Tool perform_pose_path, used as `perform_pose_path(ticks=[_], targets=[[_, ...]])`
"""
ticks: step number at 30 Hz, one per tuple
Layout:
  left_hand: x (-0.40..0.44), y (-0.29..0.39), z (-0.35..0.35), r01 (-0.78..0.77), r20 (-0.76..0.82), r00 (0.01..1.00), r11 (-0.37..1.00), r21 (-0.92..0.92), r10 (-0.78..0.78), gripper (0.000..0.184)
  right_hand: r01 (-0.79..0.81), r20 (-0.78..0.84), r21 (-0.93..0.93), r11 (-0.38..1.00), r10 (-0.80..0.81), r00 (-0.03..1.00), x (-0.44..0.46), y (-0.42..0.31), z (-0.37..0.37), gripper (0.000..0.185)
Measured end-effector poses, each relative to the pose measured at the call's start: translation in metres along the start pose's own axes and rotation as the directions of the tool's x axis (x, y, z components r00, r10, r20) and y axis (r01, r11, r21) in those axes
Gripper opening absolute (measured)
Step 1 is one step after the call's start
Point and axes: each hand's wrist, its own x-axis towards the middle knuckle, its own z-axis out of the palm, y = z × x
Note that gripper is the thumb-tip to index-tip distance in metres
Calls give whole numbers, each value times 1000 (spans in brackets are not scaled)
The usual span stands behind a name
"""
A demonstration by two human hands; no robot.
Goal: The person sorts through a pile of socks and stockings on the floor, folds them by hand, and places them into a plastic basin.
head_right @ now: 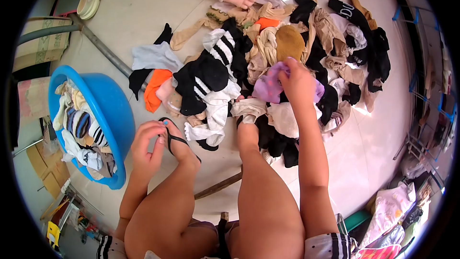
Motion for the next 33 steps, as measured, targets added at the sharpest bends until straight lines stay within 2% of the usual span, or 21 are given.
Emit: perform_pose_path(ticks=[2,3,4,5,7,9,10,11,12,13,15,16,18,19,21,25,27,28,29,31,33], targets=[[-2,-2,0,-34,55,998,999,-12,35,22,-79,-103,75,994,86,991,-9,-29,-39,20],[-2,4,1,31,153,988,993,-113,-13,25,-111,-175,260,959,160,971,-17,-48,-56,18],[-1,10,1,104,251,967,973,-205,-50,27,-71,-288,299,951,161,944,-24,-69,-70,17],[6,18,2,38,292,956,968,-248,38,31,-27,-338,288,957,128,932,-33,-91,-83,18],[21,38,7,-18,325,939,958,-287,115,35,237,-362,301,924,-119,924,-50,-123,-89,22],[26,52,17,-13,171,980,900,-436,97,40,511,-288,388,767,-425,858,-57,-156,-83,28],[26,58,23,-17,118,990,876,-481,83,41,546,-189,495,676,-530,827,-60,-170,-77,27],[26,59,30,21,-22,999,745,-667,-48,40,479,-66,610,631,-563,824,-67,-180,-67,25],[25,55,27,25,-83,988,665,-746,-129,39,469,-56,740,482,-651,757,-67,-185,-56,22],[24,50,25,5,-143,967,578,-816,-210,38,395,29,783,481,-663,748,-71,-193,-53,20],[25,32,9,315,131,887,375,-872,-442,31,372,73,807,460,-702,709,-74,-201,-51,21],[25,25,9,352,113,844,383,-854,-525,29,373,76,810,452,-711,699,-74,-202,-51,21],[26,19,9,288,55,823,330,-899,-566,28,217,48,860,461,-497,866,-73,-193,-55,24],[29,17,9,217,6,803,283,-934,-596,28,277,-104,880,387,-412,905,-69,-186,-52,36],[29,14,3,190,-13,788,262,-946,-616,27,222,-176,850,478,-141,974,-64,-182,-68,39],[18,12,-13,187,-85,857,460,-868,-508,27,244,-353,868,433,191,916,-55,-182,-83,51],[12,14,-14,313,62,915,607,-730,-398,25,294,-307,900,321,-11,952,-63,-182,-74,52],[12,15,-12,256,60,945,611,-749,-323,23,229,-165,944,238,-262,951,-65,-185,-71,49],[14,18,-9,198,57,968,609,-768,-243,21,237,-80,921,310,-445,892,-64,-190,-69,42],[13,24,-6,205,48,962,597,-776,-268,21,334,99,852,403,-750,654,-60,-208,-65,29],[12,21,-17,511,351,838,375,-774,-417,25,464,49,786,408,-790,612,-57,-221,-63,31]])
